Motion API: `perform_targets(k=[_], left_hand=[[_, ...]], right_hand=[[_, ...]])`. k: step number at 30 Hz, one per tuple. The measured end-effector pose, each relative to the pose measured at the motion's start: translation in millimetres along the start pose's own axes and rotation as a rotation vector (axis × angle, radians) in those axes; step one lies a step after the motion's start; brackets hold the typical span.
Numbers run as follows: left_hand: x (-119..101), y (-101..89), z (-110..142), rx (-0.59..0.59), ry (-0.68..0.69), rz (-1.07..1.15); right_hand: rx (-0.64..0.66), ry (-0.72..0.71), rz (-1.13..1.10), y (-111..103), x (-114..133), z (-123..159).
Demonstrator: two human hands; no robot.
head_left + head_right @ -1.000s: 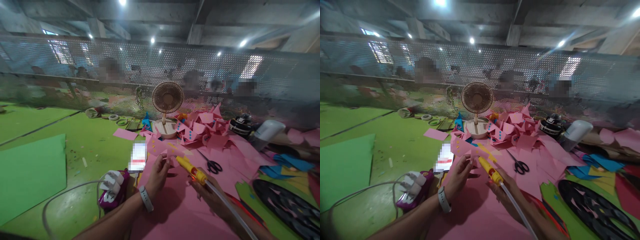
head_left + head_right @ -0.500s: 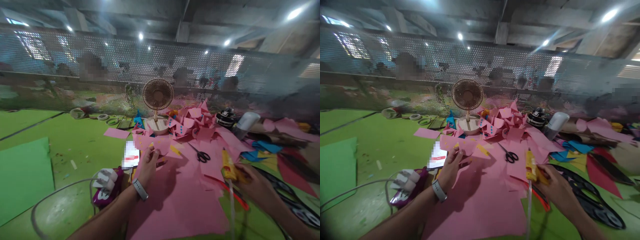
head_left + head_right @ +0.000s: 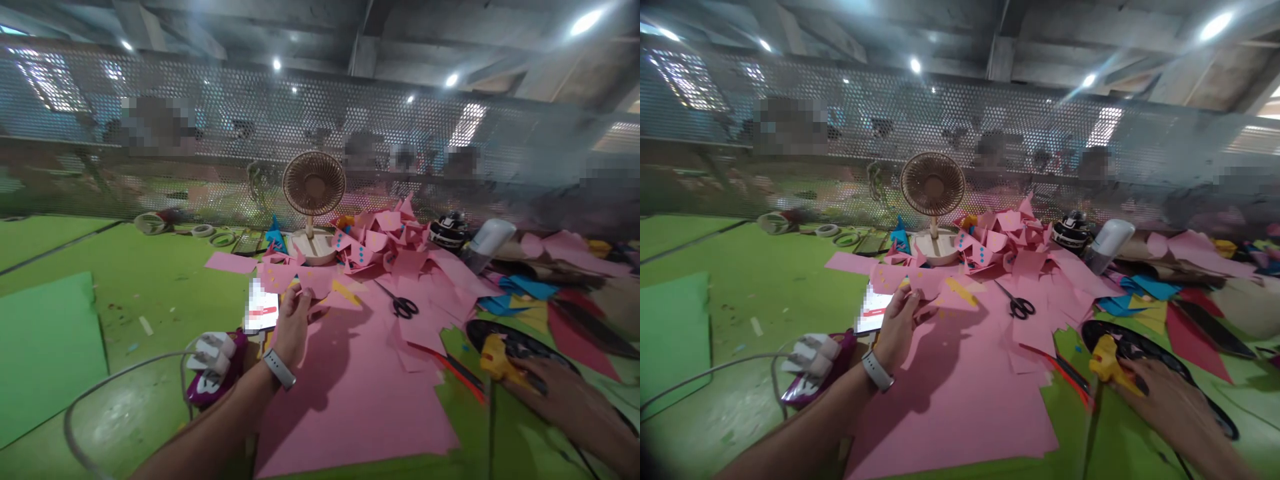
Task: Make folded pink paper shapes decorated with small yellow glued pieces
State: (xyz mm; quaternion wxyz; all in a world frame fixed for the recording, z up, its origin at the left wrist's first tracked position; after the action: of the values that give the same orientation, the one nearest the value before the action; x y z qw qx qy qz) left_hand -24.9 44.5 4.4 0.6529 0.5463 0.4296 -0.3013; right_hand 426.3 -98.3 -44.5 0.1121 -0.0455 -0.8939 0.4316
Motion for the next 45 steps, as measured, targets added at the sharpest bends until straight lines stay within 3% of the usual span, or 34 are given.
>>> perform_targets(k=[3, 6, 8, 11, 13, 16, 21, 30, 40, 45], left_hand=[[-1.4, 0.0, 0.2, -0.014, 0.006, 0.005], [-3.1, 0.0, 0.9, -0.032, 0.006, 0.003], [-4.0, 0.0, 0.9, -0.04, 0.006, 0.0], [-4.8, -0.6, -0.2, -0.044, 0.013, 0.011], [-5.1, -1.3, -1.0, -0.049, 0.02, 0.02], [-4.4, -2.2, -1.5, -0.066, 0.014, 0.023], [-2.1, -1.8, -1.2, -0.066, -0.011, 0.041], [0.5, -3.7, -3.4, -0.081, -0.013, 0.031], [-0.5, -2.5, -2.3, -0.08, -0.031, 0.023], [2.1, -3.8, -4.6, -0.078, -0.023, 0.023]], right_hand=[[0.128, -0.06, -0.023, -13.1, 32.3, -24.6], [0.212, -0.16, -0.161, -13.7, 102.3, -52.3], [0.263, -0.277, -0.266, -1.9, 161.8, -64.5], [0.296, -0.653, -0.362, 24.7, 250.6, -66.0], [0.312, -0.848, -0.335, 44.7, 293.9, -60.2], [0.291, -0.835, -0.304, 68.8, 329.9, -57.2], [0.309, -0.871, -0.23, 86.4, 351.3, -54.8], [0.374, -0.958, -0.184, 85.5, 368.8, -55.3], [0.382, -0.764, -0.341, 88.6, 341.6, -71.6], [0.39, -0.758, -0.391, 87.0, 340.2, -68.3]])
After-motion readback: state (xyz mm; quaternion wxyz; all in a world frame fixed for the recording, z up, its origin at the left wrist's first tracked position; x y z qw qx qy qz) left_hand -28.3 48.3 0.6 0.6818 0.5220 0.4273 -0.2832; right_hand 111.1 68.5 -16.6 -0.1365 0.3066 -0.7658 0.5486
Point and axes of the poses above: each hand's wrist, its own z-axis away from the middle knuckle, its own y-axis out of the palm, x = y × z, the point moved 4 cm from there along -z, towards the middle knuckle, and after that the axes turned 15 degrees about -x, right-handed, at the moved point
